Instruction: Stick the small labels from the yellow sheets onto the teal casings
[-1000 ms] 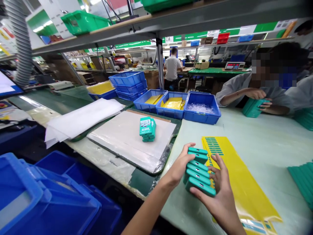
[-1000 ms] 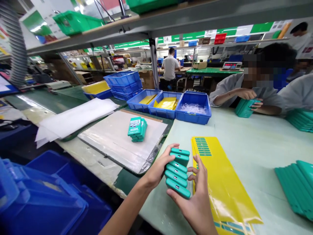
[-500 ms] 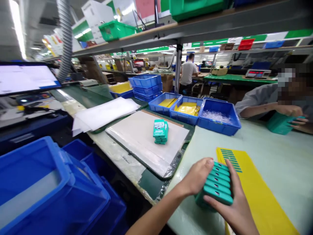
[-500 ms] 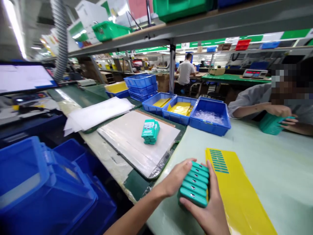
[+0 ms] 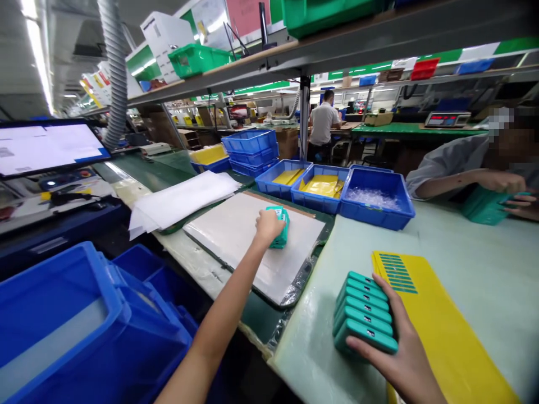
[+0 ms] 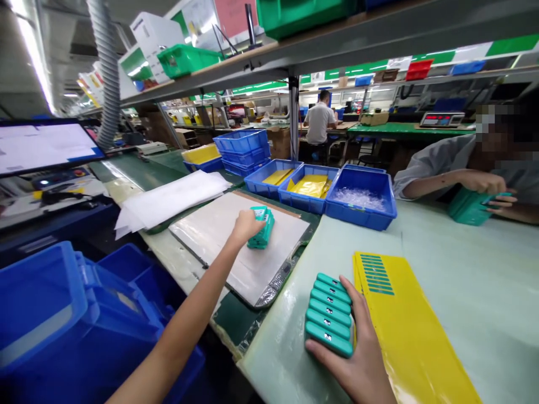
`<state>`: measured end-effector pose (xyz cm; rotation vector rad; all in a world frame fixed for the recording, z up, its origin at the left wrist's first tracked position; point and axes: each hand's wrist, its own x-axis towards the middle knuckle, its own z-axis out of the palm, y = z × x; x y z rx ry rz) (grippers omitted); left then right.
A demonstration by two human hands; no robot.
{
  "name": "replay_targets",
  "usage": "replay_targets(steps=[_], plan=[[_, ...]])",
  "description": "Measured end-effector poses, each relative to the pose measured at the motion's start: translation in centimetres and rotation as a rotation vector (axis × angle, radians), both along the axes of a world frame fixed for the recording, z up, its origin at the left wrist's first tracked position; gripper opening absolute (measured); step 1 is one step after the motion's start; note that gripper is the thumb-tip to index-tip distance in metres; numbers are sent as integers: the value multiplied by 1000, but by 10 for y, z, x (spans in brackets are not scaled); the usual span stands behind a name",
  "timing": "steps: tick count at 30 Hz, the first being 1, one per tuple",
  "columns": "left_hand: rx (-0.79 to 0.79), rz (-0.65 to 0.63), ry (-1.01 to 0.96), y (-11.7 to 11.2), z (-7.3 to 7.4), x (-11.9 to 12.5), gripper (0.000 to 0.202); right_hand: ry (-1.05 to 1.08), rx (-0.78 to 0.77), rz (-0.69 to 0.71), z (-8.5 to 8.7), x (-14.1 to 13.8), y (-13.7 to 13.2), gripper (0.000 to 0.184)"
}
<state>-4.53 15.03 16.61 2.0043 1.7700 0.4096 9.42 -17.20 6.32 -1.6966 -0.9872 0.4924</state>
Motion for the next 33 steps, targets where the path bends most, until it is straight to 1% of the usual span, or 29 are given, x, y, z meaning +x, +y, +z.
replay_targets(steps=[2, 5, 6, 7, 8, 10, 13, 15, 16, 18, 20, 21, 22, 23, 24, 25, 27, 28, 29, 30, 31, 32, 33], plan=[[11, -79, -2, -2, 20, -3, 30, 17, 3, 1, 2, -1, 0, 105], [-36, -266, -64, -10, 49, 2, 37, 34, 8, -1, 1, -1, -1, 113], [-65, -339, -86, -15, 54, 7, 39, 38, 9, 2, 1, 0, 0, 115], [-98, -417, -103, -21, 57, 15, 39, 42, 10, 5, 0, 1, 0, 116], [-134, -503, -114, -29, 55, 25, 38, 47, 10, 7, -1, 3, 1, 117], [-213, -689, -126, -45, 43, 49, 42, 51, 11, 17, -6, 6, 2, 119], [-350, -946, -175, -68, 11, 81, 61, 44, 15, 27, -13, 11, 4, 125], [-438, -1061, -255, -79, -10, 91, 73, 53, 32, 18, -16, 11, 5, 129], [-470, -1095, -313, -83, -19, 91, 79, 65, 44, 13, -17, 11, 6, 131], [-501, -1121, -461, -93, -39, 83, 90, 100, 59, 8, -17, 8, 8, 135], [-500, -1104, -626, -108, -61, 68, 106, 152, 42, 10, -17, 4, 10, 139], [-497, -1081, -708, -117, -73, 60, 122, 179, 26, 7, -17, 2, 11, 141], [-495, -1058, -776, -128, -86, 52, 143, 202, 10, 9, -17, 1, 11, 143], [-487, -1025, -864, -139, -98, 44, 158, 215, -4, 20, -16, 1, 10, 145], [-483, -996, -984, -150, -109, 38, 164, 207, -18, 45, -15, 3, 8, 148], [-450, -983, -1044, -159, -119, 33, 168, 177, -38, 85, -13, 8, 3, 149], [-355, -958, -1106, -174, -132, 27, 164, 69, -119, 209, -9, 28, -10, 146], [-299, -949, -1108, -179, -135, 27, 159, 4, -176, 250, -7, 42, -18, 140], [-250, -938, -1112, -182, -137, 27, 154, -58, -252, 253, -5, 59, -26, 130], [-214, -928, -1119, -184, -137, 29, 151, -114, -333, 173, -4, 77, -33, 116], [-187, -922, -1127, -184, -137, 30, 150, -174, -417, -21, -5, 94, -38, 101], [-169, -920, -1132, -184, -136, 32, 149, -219, -557, -252, -7, 110, -42, 87], [-162, -922, -1132, -183, -135, 33, 150, -242, -690, -435, -11, 123, -43, 81]])
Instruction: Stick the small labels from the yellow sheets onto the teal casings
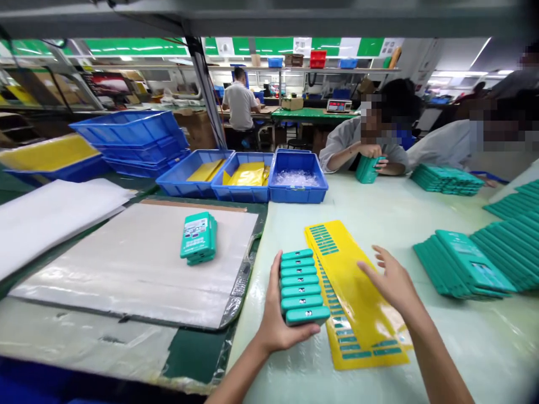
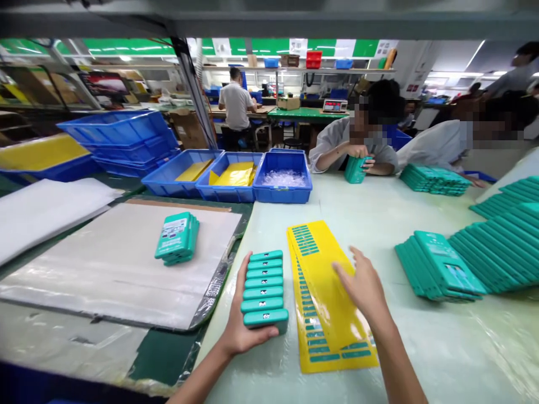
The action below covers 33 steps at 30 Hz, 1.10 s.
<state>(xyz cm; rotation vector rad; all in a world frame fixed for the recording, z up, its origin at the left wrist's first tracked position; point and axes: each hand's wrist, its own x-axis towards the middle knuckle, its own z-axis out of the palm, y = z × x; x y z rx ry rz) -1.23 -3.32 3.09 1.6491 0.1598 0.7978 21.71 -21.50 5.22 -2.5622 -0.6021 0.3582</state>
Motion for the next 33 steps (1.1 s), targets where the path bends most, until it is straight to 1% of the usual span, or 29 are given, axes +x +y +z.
replay_targets(steps=[1, 2, 3, 5, 7, 8, 9, 10, 12, 14, 16, 18, 19, 21, 27, 33], plan=[[2, -2, 3, 1, 1, 1, 150, -35, -84, -121, -6, 10, 0, 77], [5, -6, 8, 1, 1, 1, 149, -46, -147, -186, -12, 17, 0, 72], [8, -10, 14, 2, 1, 2, 149, -39, -175, -192, -19, 21, -1, 65], [19, -10, 22, 2, -1, 1, 148, -21, -176, -133, -29, 25, -7, 42], [32, -11, 24, 2, -3, 0, 147, -20, -180, -87, -32, 29, -20, 22], [38, -11, 26, 1, -5, -1, 146, -32, -189, -83, -30, 31, -27, 19], [40, -10, 31, 1, -6, -1, 146, -59, -198, -93, -26, 33, -33, 21], [38, -10, 37, 1, -7, -2, 145, -100, -203, -113, -22, 35, -37, 27], [30, -11, 47, 1, -8, -2, 146, -198, -186, -148, -15, 36, -33, 40], [27, -9, 53, 2, -8, -2, 146, -270, -141, -130, -15, 29, -12, 41], [31, -6, 57, 3, -7, -1, 146, -284, -106, -62, -21, 17, 18, 36], [21, -12, 62, 3, -7, -1, 147, -289, -107, -17, -31, 3, 46, 30], [12, -19, 64, 3, -7, -2, 148, -296, -117, -10, -35, -3, 56, 28], [-1, -29, 68, 2, -7, -2, 148, -315, -142, -14, -40, -14, 68, 27], [23, -23, 76, 1, -9, -2, 149, -350, -185, -33, -45, -29, 66, 30], [8, -32, 97, 1, -10, -1, 152, -345, -148, -75, -48, -26, 64, 31]])
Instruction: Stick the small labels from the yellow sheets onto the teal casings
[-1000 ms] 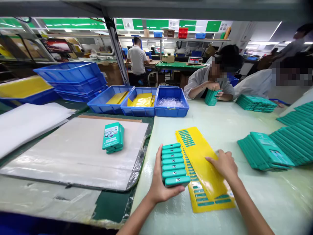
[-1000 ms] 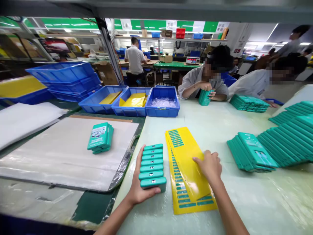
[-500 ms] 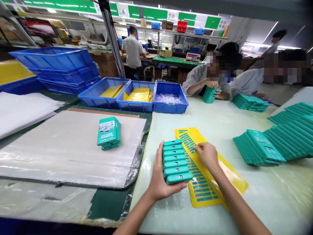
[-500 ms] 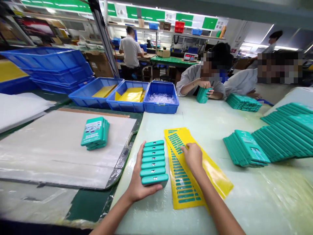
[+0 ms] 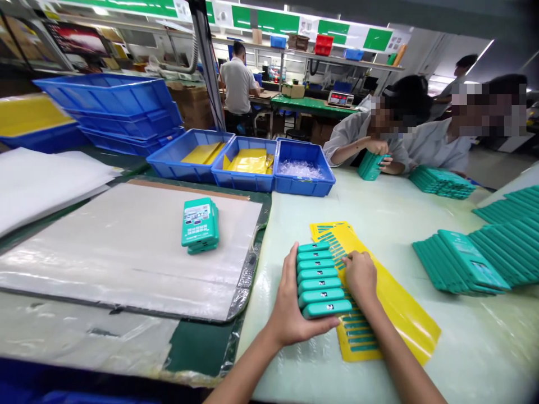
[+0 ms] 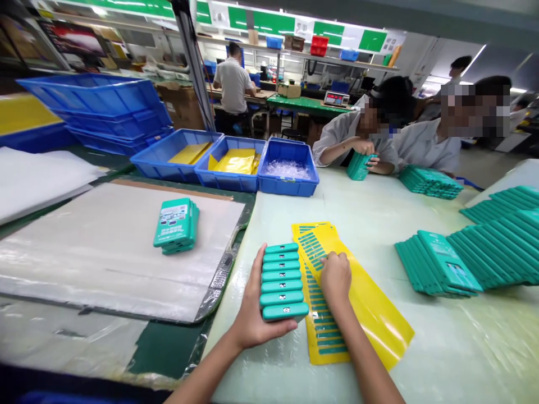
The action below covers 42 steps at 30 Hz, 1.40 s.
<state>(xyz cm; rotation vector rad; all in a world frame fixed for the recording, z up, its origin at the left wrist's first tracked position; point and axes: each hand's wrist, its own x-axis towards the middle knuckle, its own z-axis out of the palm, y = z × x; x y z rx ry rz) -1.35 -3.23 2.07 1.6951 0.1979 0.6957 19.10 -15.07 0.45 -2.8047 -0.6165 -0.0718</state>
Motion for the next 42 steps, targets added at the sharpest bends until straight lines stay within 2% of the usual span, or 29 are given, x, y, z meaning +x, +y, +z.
replay_targets(steps=[5, 10, 13, 18, 23, 28, 35, 38, 42], plan=[[37, 15, -25, -1, 1, 1, 150, -9, 86, 5, -3, 5, -9, 38], [49, 9, -20, 1, 2, 0, 148, -27, 191, 36, -18, 5, -19, 48], [44, -2, -13, 2, 1, -1, 148, -38, 243, 44, -24, 17, -27, 50], [40, -16, -7, 3, 1, -3, 147, -19, 262, 64, -23, 37, -36, 46], [18, -30, 5, 3, 3, -5, 145, 10, 245, 48, -18, 43, -29, 37], [35, -19, -18, 4, 5, -5, 143, 66, 258, 10, -9, 51, -25, 27], [13, -27, -18, 3, 3, -2, 144, 182, 460, -31, 6, 44, -31, 38], [8, -32, -8, 2, 2, -2, 146, 353, 578, -7, 21, 43, -41, 48], [25, -20, -13, 1, 2, -3, 149, 584, 702, 31, 55, 41, -63, 63]])
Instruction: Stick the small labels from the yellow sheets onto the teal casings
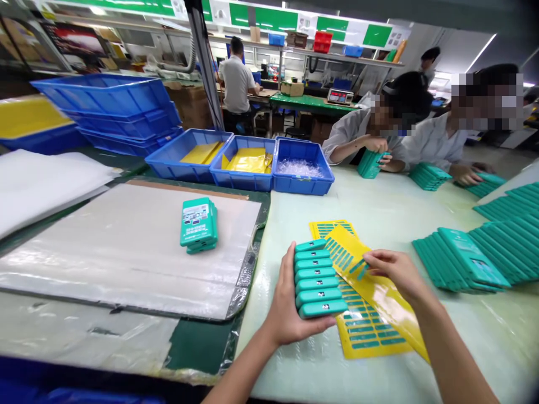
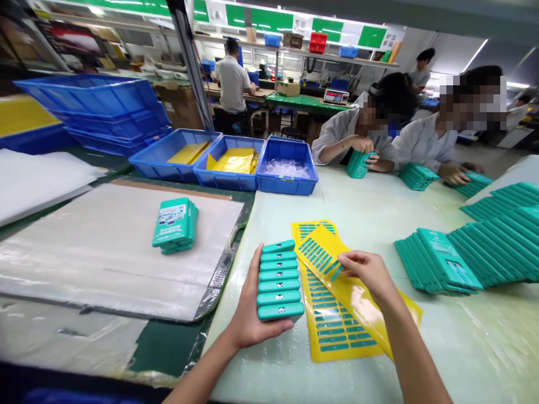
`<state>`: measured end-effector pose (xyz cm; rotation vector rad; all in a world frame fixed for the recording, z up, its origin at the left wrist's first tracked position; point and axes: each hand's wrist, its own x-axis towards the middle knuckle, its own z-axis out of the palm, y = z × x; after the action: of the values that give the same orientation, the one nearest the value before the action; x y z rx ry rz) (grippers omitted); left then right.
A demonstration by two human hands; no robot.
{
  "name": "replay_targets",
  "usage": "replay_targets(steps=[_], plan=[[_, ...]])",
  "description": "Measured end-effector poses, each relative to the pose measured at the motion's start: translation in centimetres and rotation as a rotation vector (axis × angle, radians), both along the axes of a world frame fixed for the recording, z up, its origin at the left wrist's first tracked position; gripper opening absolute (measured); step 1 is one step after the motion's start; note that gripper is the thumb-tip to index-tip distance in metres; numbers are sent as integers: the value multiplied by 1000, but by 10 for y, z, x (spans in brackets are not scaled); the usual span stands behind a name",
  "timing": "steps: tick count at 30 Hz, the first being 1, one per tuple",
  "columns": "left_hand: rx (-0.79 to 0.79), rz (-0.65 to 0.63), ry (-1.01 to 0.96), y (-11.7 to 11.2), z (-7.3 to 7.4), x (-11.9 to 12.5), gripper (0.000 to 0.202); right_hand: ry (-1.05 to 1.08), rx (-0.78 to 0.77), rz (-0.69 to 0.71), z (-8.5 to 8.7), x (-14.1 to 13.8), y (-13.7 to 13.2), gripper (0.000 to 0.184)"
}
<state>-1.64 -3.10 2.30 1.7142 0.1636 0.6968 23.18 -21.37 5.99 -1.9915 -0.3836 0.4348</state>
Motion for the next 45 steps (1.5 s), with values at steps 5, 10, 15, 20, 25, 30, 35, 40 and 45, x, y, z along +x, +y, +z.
replay_targets(steps=[5, 10, 15, 20, 25, 30, 35, 40, 45], plan=[[31, 16, -8, -1, 0, 1, 151, 21, 309, -150, 56, -41, 14, 48], [66, 27, 18, -2, -3, 2, 159, -32, 418, -31, 95, -98, 76, 35], [109, 26, 5, -3, -2, 1, 158, 6, 317, 51, 98, -111, 100, 41], [126, 28, 14, -2, -2, 0, 161, -120, 306, -98, 97, -118, 99, 37], [120, 30, 20, -3, -2, 1, 159, -242, 241, -147, 94, -127, 102, 34], [128, 25, 34, -2, 1, 1, 159, -231, 182, -90, 93, -125, 101, 34], [128, 28, 61, -3, 1, 1, 162, -302, 83, -5, 91, -116, 100, 32], [142, 30, 49, -3, 0, 0, 160, -538, -173, 159, 99, -93, 100, 25], [146, 25, 57, -1, 1, 0, 162, -342, -38, 177, 118, -70, 77, 44]])
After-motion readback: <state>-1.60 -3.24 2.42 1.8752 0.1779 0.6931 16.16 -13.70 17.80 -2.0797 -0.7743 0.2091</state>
